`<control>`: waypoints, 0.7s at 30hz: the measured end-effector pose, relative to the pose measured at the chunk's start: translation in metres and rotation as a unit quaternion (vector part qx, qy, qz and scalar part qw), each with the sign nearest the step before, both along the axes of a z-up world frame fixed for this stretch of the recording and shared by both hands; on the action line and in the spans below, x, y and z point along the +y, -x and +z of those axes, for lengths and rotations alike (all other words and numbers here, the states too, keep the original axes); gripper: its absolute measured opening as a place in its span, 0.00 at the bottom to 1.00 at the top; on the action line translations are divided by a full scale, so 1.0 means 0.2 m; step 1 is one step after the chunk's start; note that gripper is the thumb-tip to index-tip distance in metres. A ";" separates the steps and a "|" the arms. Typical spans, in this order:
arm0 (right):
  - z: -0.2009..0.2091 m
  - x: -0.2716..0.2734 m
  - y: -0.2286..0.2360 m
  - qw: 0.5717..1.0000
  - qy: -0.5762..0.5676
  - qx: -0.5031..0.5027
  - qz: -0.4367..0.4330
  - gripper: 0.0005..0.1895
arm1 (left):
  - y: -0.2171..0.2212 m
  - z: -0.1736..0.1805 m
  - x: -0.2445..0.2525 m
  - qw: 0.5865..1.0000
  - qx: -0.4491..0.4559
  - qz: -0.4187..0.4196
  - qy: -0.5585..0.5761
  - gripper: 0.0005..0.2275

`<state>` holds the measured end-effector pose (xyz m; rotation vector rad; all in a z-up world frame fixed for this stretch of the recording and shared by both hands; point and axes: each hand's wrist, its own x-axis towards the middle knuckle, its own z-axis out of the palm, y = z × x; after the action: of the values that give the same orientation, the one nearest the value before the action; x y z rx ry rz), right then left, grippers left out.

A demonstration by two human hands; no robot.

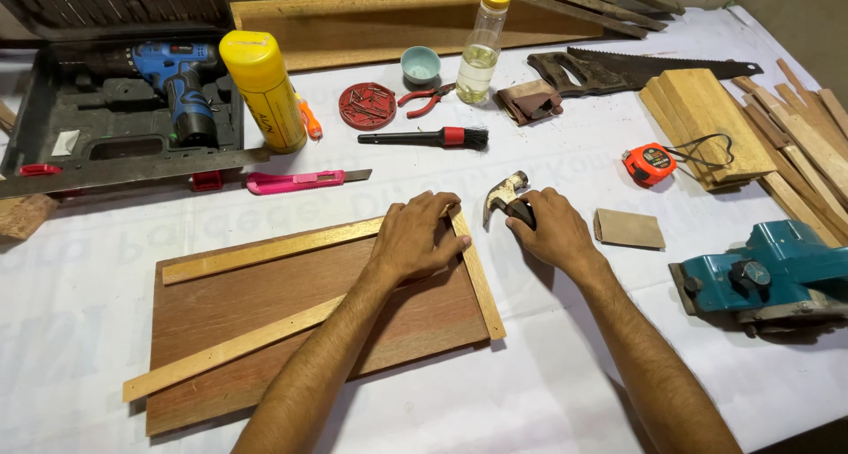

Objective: Assembling a small wooden frame by measuring, positioning, and nailing thin wood strips onto a base.

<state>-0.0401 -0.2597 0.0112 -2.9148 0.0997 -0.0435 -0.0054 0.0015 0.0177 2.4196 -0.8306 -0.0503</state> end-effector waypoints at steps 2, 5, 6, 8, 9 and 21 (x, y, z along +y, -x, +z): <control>0.01 -0.01 0.00 1.000 -0.010 0.005 -0.002 0.24 | -0.02 -0.05 0.00 1.000 -0.005 0.001 0.008 0.28; 0.04 -0.03 0.00 1.000 -0.014 0.017 -0.006 0.26 | -0.03 -0.09 0.00 0.999 -0.025 0.000 0.029 0.29; 0.06 -0.03 0.00 1.000 -0.009 0.022 -0.009 0.29 | -0.03 -0.10 0.00 0.998 -0.041 -0.004 0.043 0.28; 0.11 -0.02 0.03 0.999 -0.032 -0.027 0.006 0.24 | -0.03 -0.07 0.00 0.999 -0.029 -0.004 0.041 0.28; 0.13 -0.01 0.04 0.995 -0.055 -0.076 0.023 0.20 | -0.02 -0.06 0.00 0.999 -0.016 -0.004 0.040 0.27; -0.04 0.12 -0.34 0.896 -0.395 -0.186 0.079 0.13 | -0.04 -0.09 0.01 0.998 -0.029 0.006 0.054 0.29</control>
<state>0.0272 -0.2349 0.0040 -2.0457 -0.1525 -0.4244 0.0022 0.0038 -0.0003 2.3338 -0.8226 0.0690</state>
